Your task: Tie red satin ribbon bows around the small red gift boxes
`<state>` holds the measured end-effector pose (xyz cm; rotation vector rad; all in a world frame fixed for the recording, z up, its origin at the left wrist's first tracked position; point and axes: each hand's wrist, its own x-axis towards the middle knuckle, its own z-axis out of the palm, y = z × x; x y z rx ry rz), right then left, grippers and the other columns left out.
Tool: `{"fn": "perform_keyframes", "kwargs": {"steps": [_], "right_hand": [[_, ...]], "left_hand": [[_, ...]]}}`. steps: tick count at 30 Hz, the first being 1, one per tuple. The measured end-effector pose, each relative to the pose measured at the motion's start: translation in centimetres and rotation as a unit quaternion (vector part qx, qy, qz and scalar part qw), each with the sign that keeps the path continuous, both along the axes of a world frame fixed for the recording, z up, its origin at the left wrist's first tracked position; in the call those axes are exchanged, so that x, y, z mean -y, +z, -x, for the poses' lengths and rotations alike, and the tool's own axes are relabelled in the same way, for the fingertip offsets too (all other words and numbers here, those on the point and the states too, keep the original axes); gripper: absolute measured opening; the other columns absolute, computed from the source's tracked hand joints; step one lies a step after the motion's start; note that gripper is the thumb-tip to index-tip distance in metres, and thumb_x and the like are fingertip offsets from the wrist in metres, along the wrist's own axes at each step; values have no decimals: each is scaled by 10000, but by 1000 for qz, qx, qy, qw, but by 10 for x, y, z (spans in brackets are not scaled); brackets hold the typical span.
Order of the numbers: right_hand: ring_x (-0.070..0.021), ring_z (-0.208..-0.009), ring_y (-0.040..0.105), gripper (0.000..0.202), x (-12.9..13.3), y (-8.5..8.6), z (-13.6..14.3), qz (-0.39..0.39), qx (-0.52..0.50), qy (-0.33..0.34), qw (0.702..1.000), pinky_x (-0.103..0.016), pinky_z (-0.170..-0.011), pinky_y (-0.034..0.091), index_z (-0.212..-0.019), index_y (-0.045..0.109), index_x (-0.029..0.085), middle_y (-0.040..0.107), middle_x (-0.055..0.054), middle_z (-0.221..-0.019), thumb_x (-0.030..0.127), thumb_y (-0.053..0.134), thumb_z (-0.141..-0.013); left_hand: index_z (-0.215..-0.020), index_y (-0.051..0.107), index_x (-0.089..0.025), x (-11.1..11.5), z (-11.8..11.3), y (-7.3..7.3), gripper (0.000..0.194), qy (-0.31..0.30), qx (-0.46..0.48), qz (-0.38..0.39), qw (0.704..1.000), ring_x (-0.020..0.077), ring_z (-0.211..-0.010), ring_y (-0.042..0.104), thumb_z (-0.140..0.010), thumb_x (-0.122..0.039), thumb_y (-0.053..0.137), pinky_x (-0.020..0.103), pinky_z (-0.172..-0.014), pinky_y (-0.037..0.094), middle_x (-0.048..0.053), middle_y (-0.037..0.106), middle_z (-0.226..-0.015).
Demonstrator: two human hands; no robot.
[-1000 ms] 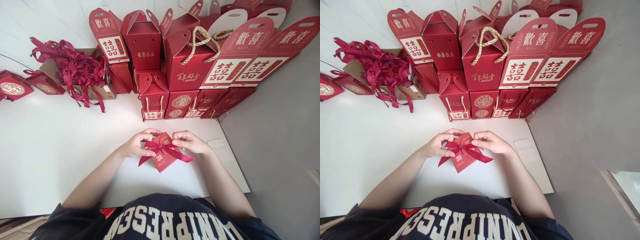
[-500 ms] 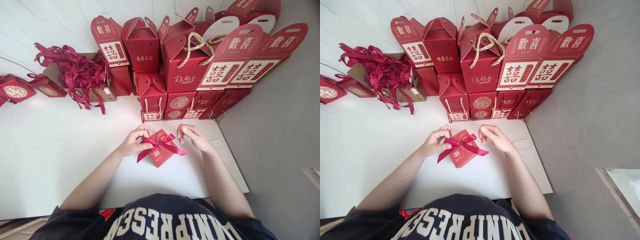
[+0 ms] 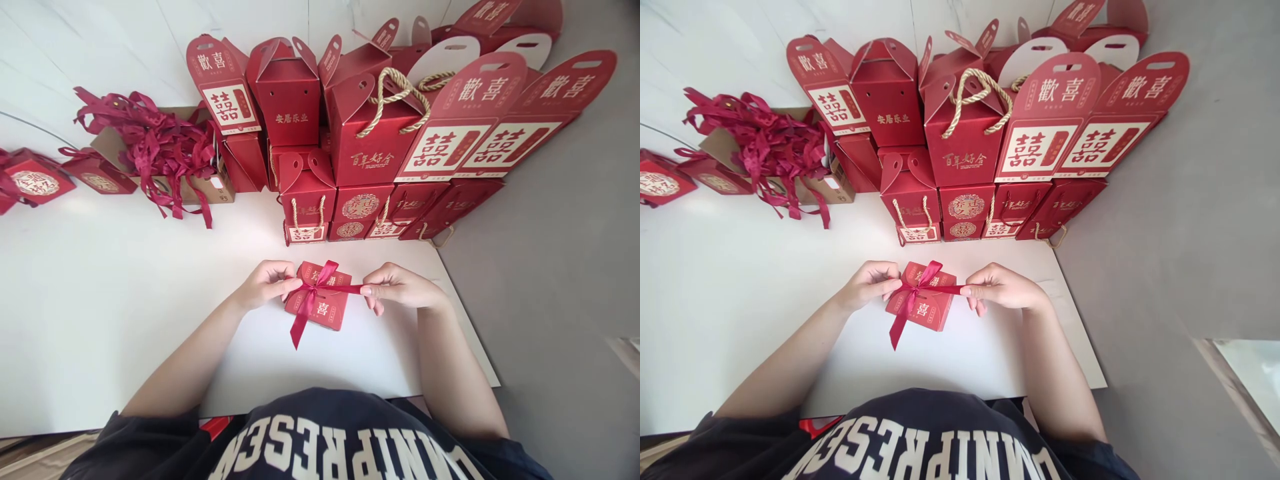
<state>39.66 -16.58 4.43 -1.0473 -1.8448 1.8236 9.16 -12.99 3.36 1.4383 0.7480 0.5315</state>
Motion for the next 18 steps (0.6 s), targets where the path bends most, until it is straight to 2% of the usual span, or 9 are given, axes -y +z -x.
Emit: {"fn": "perform_keyframes", "kwargs": {"steps": [10, 15, 16, 18], "right_hand": [[-121, -515, 606, 419, -7, -10, -3, 66, 12, 32, 997, -236, -569, 473, -669, 671, 122, 643, -24, -563, 475, 606, -884], [-139, -573, 620, 380, -4, -6, -15, 56, 8, 87, 995, -256, -608, 486, -718, 700, 118, 668, -46, -616, 447, 612, -888], [-142, -600, 622, 355, -4, -7, -15, 38, -2, 68, 997, -257, -617, 485, -750, 702, 124, 669, -45, -647, 438, 614, -889], [-138, -656, 609, 292, -5, -8, -11, -27, -41, -33, 998, -257, -652, 477, -842, 689, 152, 654, -31, -714, 421, 597, -907]], "left_hand": [[-576, 450, -148, -3, 1, -11, 386, -27, 10, 17, 999, 78, -486, 487, -852, -355, 624, 200, -487, 362, -20, 548, -541], [-742, 602, -139, 1, -2, -2, 233, -30, -21, -49, 998, 128, -713, 600, -710, -288, 780, 226, -648, 466, 5, 651, -781], [-816, 642, -142, 2, -2, 1, 242, -38, -31, -57, 997, 146, -767, 617, -690, -280, 797, 237, -681, 478, 17, 668, -835], [-986, 674, -153, 5, -4, 6, 355, -53, -43, -58, 996, 176, -852, 633, -683, -283, 804, 253, -719, 490, 42, 686, -934]]}}
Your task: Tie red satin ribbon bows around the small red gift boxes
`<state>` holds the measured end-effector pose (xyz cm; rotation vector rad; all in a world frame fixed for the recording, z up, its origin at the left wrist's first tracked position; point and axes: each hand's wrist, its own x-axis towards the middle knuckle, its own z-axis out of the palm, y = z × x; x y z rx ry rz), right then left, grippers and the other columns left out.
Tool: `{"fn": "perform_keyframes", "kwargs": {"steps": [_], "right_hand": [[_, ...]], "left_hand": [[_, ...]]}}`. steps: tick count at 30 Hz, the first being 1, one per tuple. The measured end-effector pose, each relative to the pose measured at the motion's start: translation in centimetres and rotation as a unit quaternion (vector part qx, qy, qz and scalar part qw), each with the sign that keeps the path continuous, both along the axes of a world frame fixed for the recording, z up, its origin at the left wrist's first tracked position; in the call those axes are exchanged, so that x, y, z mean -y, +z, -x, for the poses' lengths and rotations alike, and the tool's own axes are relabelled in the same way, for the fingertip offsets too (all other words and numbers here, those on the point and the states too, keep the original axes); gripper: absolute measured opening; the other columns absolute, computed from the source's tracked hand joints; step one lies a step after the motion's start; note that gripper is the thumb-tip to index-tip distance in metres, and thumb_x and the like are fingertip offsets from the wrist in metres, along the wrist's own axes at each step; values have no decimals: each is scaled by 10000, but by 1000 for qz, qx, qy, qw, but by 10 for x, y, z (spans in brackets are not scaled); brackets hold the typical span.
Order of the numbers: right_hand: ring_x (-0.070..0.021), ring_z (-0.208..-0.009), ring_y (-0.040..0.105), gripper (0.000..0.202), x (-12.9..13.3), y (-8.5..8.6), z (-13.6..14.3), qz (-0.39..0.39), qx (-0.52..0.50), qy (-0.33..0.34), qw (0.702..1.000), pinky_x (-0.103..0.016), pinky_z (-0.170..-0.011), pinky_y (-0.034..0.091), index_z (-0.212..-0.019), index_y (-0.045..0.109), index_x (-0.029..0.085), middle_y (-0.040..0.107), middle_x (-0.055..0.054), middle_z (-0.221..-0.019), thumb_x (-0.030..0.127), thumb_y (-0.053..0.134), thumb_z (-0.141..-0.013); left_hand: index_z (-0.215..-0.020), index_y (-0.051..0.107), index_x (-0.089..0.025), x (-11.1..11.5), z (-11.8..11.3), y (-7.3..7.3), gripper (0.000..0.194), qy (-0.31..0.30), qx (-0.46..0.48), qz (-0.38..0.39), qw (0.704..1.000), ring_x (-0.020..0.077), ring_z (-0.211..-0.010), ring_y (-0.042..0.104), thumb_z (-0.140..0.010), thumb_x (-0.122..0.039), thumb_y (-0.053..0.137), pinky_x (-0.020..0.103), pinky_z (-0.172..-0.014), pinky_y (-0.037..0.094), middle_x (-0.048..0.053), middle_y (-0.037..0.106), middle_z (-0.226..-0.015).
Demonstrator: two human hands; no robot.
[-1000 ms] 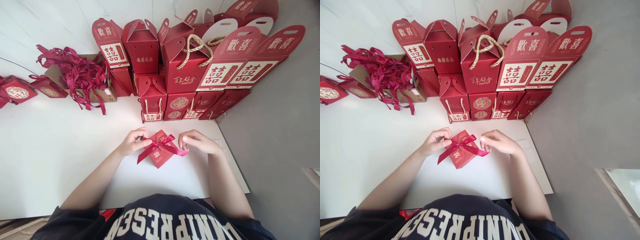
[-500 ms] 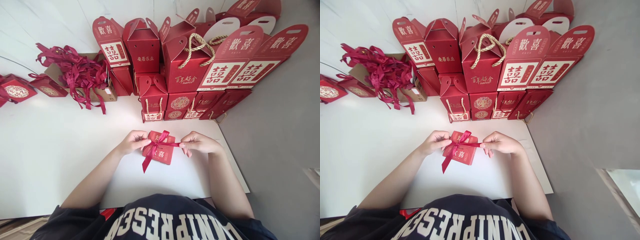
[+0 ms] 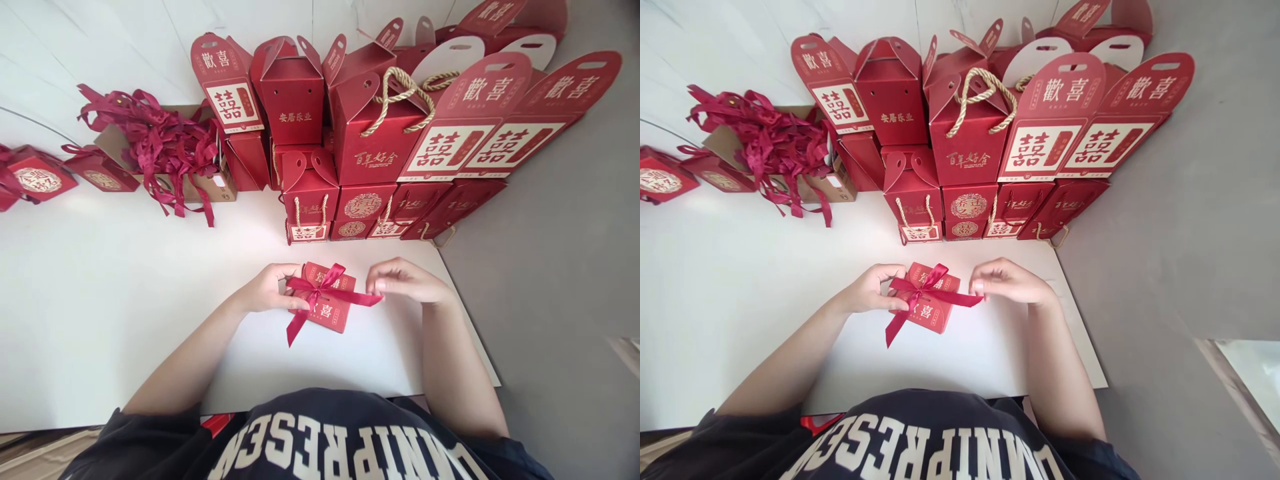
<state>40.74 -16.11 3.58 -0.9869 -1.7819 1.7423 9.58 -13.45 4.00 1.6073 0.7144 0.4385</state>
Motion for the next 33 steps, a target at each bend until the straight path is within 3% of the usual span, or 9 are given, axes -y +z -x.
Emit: {"fn": "perform_keyframes", "kwargs": {"steps": [2, 4, 9, 16, 22, 33], "right_hand": [[-142, -756, 601, 230, -1, -3, 12, -78, -43, -126, 988, -269, -737, 470, -932, 655, 191, 637, -23, -814, 403, 564, -932], [-165, -929, 594, 196, -1, -6, 28, -129, -69, -179, 973, -297, -862, 451, -992, 628, 217, 630, -40, -980, 390, 549, -942], [-205, -1116, 555, 184, 5, -4, 54, -114, -87, -94, 985, -362, -972, 428, -939, 602, 214, 558, -77, -1244, 385, 535, -947], [-234, -1163, 555, 328, 7, 1, 52, -103, -73, -35, 991, -426, -1036, 392, -665, 543, 176, 554, -89, -1296, 373, 576, -925], [-225, -1171, 557, 326, 4, 0, 49, -89, -75, -14, 993, -403, -1019, 403, -658, 584, 167, 560, -88, -1290, 346, 577, -930], [-223, -1158, 554, 337, 2, -2, 46, -65, -76, -1, 995, -400, -997, 416, -655, 555, 165, 542, -90, -1307, 371, 586, -919]], "left_hand": [[-1082, 663, -159, 3, -2, 4, 433, -14, -7, 8, 1000, 187, -881, 632, -692, -290, 798, 258, -722, 492, 57, 683, -991], [-1049, 666, -147, 6, -4, 5, 404, -28, -14, 17, 999, 163, -804, 615, -699, -301, 793, 245, -678, 480, 46, 673, -939], [-788, 607, -128, 8, -7, 4, 295, -55, -24, -3, 998, 102, -618, 505, -678, -323, 800, 225, -592, 426, -21, 579, -699], [-704, 545, -142, 8, -9, 6, 308, -44, -14, -5, 999, 100, -607, 496, -675, -314, 799, 229, -587, 435, -33, 547, -661], [-699, 572, -132, 8, -9, 4, 273, -61, -16, 38, 997, 119, -667, 550, -698, -305, 784, 250, -657, 469, -21, 576, -693], [-606, 461, -148, 5, -6, -3, 368, -71, -6, 68, 995, 93, -598, 473, -679, -293, 791, 233, -583, 416, -47, 488, -628]]}}
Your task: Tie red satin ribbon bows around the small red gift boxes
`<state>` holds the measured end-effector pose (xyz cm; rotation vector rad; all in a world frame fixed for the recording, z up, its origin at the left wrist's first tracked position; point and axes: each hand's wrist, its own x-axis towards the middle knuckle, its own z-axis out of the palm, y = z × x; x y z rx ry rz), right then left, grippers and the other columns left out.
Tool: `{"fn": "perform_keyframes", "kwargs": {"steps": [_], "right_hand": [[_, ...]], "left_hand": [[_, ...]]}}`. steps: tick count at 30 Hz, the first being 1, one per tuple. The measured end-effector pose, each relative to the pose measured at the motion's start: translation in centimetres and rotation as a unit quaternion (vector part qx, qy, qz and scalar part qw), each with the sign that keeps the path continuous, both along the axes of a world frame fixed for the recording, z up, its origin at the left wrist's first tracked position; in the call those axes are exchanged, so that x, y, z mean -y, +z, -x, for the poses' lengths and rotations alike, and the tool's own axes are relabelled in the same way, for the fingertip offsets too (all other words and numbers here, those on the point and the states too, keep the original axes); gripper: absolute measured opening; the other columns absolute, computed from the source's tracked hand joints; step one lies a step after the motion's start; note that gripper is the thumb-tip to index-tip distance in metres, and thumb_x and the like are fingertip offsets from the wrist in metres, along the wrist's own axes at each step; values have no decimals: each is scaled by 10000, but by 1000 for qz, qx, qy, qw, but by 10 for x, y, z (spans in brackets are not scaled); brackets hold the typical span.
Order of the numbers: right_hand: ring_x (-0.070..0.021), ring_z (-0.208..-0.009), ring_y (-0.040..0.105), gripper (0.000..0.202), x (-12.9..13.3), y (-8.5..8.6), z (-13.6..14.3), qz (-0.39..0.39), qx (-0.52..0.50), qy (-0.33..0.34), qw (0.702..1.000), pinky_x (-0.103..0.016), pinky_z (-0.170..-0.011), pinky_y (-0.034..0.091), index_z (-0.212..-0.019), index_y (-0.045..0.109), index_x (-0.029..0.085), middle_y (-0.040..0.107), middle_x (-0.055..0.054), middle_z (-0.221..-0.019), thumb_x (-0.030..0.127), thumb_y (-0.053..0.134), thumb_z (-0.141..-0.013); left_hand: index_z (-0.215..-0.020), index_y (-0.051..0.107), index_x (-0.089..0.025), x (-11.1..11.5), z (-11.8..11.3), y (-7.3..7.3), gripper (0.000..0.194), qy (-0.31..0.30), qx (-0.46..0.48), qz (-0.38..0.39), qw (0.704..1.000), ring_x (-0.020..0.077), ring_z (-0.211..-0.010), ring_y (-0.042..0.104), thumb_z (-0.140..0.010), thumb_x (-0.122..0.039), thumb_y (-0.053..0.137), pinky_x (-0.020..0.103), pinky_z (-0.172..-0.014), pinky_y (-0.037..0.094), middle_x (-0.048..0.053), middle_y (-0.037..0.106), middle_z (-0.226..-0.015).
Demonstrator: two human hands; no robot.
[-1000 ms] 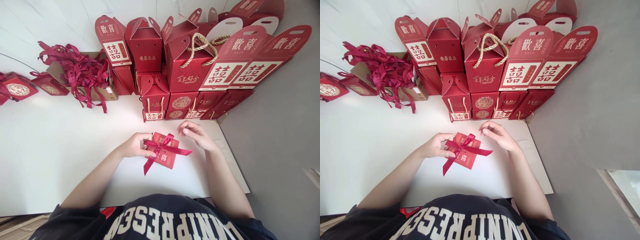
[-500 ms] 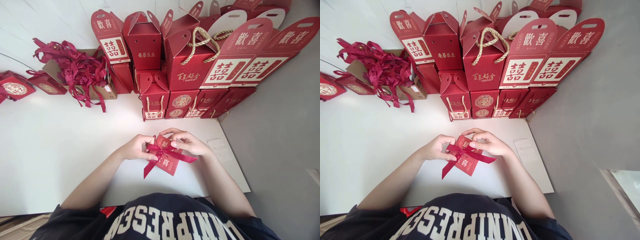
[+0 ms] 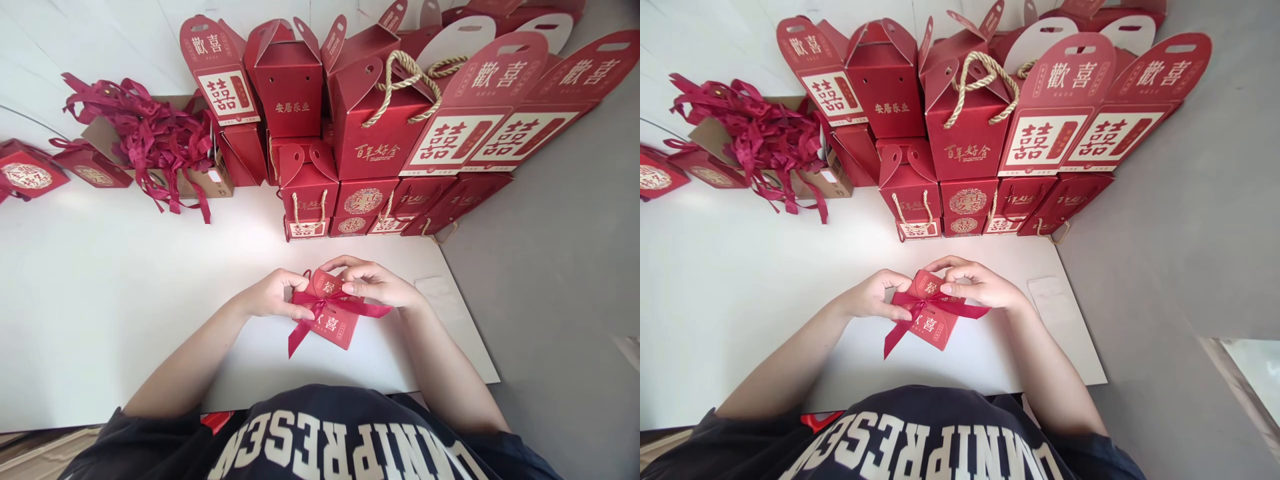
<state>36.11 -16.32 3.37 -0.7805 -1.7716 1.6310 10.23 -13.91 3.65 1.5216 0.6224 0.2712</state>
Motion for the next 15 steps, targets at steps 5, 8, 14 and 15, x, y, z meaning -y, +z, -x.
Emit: {"fn": "perform_keyframes", "kwargs": {"steps": [5, 8, 14, 15], "right_hand": [[-220, -1164, 552, 325, 0, -1, 0, -6, -5, 2, 1000, -399, -1007, 408, -659, 572, 165, 543, -86, -1306, 355, 584, -923], [-219, -1168, 550, 326, 0, -2, 0, -8, -4, 3, 1000, -399, -1012, 407, -664, 582, 166, 543, -85, -1306, 364, 583, -922], [-218, -1169, 551, 328, -1, -3, 0, -9, -11, 5, 1000, -402, -1020, 407, -654, 572, 164, 543, -83, -1307, 358, 590, -918], [-218, -1168, 552, 331, -1, -3, 0, -12, -12, 6, 1000, -400, -1018, 408, -649, 567, 164, 546, -83, -1304, 353, 589, -919]], "left_hand": [[-588, 425, -157, 0, 0, -7, 405, 2, 19, -7, 1000, 83, -561, 432, -677, -316, 787, 221, -535, 363, -57, 455, -596], [-566, 381, -166, 0, -1, -12, 447, 13, 51, -6, 999, 67, -532, 375, -665, -302, 796, 218, -510, 331, -68, 415, -563], [-554, 340, -174, 0, -2, -20, 483, 9, 85, 24, 996, 58, -501, 376, -661, -258, 803, 211, -488, 327, -67, 439, -542], [-560, 345, -174, 0, -2, -20, 477, 9, 86, 31, 996, 58, -499, 388, -665, -257, 802, 210, -490, 340, -65, 450, -545]]}}
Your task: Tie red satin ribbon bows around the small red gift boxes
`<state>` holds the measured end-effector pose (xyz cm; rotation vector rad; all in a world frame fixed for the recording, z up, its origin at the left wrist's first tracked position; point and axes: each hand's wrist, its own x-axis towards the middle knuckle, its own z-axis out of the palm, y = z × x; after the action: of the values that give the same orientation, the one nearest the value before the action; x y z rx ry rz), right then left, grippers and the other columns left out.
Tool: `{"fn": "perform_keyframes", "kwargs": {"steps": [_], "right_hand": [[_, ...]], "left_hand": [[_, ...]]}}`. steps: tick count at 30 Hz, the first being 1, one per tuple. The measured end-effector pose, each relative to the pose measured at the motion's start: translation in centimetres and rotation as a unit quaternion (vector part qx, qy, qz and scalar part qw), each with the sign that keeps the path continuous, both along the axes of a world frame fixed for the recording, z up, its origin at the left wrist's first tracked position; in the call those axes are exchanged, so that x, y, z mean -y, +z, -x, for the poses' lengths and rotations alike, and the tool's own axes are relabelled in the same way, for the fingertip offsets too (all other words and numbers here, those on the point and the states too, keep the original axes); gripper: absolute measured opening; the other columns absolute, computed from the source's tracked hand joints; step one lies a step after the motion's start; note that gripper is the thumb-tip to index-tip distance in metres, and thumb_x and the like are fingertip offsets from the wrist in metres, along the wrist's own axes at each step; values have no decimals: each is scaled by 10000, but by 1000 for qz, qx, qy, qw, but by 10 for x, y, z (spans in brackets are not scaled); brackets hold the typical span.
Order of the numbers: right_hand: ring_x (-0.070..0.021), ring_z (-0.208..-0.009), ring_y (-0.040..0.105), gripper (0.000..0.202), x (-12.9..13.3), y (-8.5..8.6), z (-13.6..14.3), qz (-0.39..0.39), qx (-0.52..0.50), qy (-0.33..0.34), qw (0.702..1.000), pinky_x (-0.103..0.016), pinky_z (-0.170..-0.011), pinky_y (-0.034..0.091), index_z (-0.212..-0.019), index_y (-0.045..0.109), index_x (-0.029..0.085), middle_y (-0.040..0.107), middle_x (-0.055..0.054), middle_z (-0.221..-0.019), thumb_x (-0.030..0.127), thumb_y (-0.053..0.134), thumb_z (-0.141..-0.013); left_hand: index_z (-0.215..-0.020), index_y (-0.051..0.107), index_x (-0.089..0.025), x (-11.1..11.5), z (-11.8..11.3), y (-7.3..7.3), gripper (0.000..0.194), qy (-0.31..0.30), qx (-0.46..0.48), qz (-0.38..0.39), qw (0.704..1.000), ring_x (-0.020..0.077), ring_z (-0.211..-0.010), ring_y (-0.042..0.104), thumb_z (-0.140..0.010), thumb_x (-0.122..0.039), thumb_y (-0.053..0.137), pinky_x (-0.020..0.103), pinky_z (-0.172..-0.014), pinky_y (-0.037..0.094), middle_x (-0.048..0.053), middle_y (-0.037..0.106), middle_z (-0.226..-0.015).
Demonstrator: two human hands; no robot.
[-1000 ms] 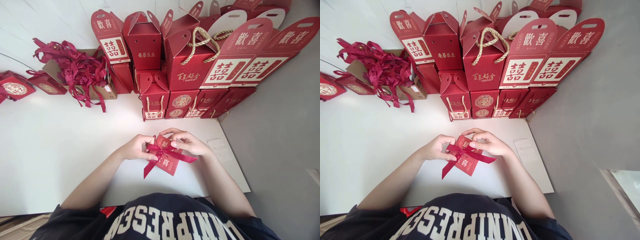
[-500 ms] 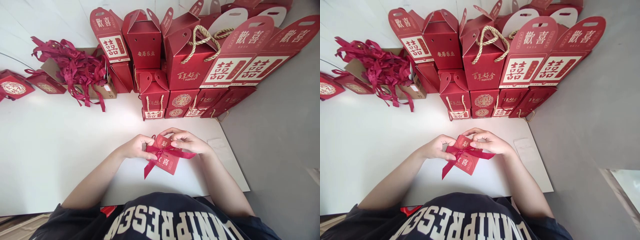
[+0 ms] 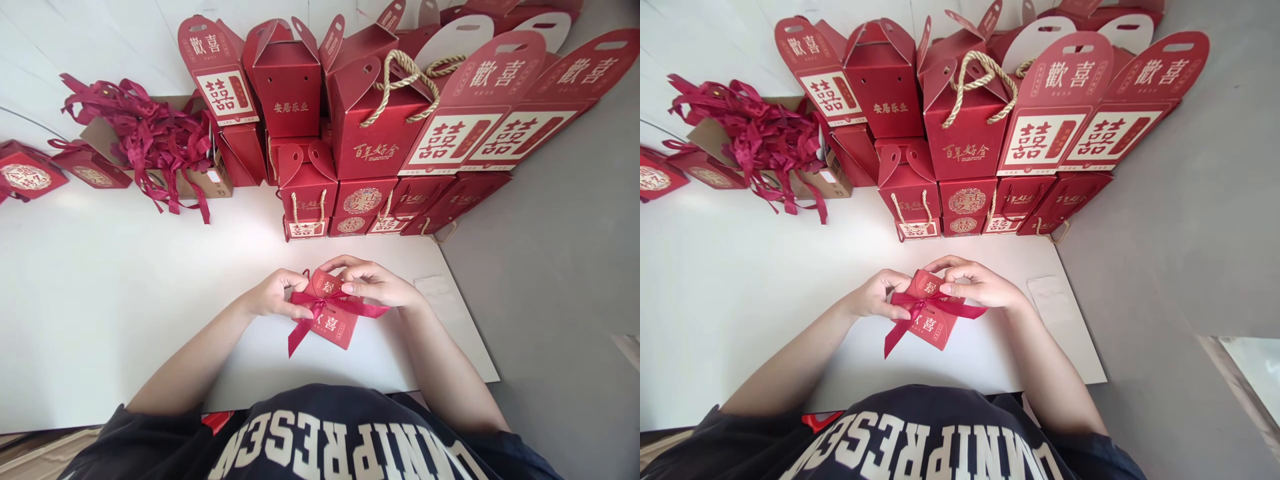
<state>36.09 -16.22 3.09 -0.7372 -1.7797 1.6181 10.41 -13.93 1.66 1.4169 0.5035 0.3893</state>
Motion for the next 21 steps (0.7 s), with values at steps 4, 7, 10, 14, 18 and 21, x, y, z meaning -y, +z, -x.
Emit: {"fn": "perform_keyframes", "kwargs": {"steps": [4, 7, 10, 14, 18, 21], "right_hand": [[-223, -1162, 556, 201, 2, 3, 0, 14, 0, -23, 1000, -388, -982, 434, -846, 618, 191, 553, -88, -1307, 375, 583, -920], [-202, -1037, 590, 248, 4, 7, -8, 11, 50, -104, 993, -333, -897, 457, -1041, 599, 218, 608, -72, -1178, 428, 586, -909], [-158, -758, 578, 348, 5, 12, -25, -4, 136, -136, 981, -276, -739, 446, -794, 614, 177, 631, -29, -802, 491, 534, -922], [-148, -636, 580, 474, 6, 17, -44, 54, 156, 17, 986, -269, -659, 454, -692, 664, 145, 642, -43, -656, 521, 500, -929], [-156, -655, 636, 339, 8, 19, -44, 112, 158, 95, 976, -255, -635, 491, -745, 714, 128, 692, -57, -681, 449, 665, -843], [-134, -621, 616, 327, 8, 18, -40, 129, 164, 97, 973, -239, -603, 487, -726, 707, 128, 680, -45, -662, 435, 672, -837]], "left_hand": [[-556, 389, -164, -3, 5, 3, 437, 11, -14, 5, 1000, 68, -497, 423, -730, -317, 759, 215, -497, 365, -42, 485, -550], [-534, 459, -152, -6, 11, 8, 425, 15, -31, 2, 999, 75, -463, 415, -816, -392, 668, 225, -471, 351, -24, 473, -500], [-524, 521, -148, -7, 14, 12, 427, 15, -43, -9, 999, 78, -419, 407, -839, -413, 635, 232, -444, 339, -18, 460, -448], [-530, 546, -146, -7, 13, 12, 415, 9, -46, -16, 999, 86, -412, 445, -844, -404, 630, 232, -434, 348, 1, 510, -464], [-557, 542, -144, -7, 13, 11, 373, 9, -21, -10, 1000, 95, -465, 482, -839, -364, 645, 233, -478, 390, 5, 531, -511], [-535, 487, -151, -7, 12, 10, 394, 9, -27, 5, 1000, 91, -479, 466, -831, -352, 651, 230, -486, 397, -5, 505, -518]]}}
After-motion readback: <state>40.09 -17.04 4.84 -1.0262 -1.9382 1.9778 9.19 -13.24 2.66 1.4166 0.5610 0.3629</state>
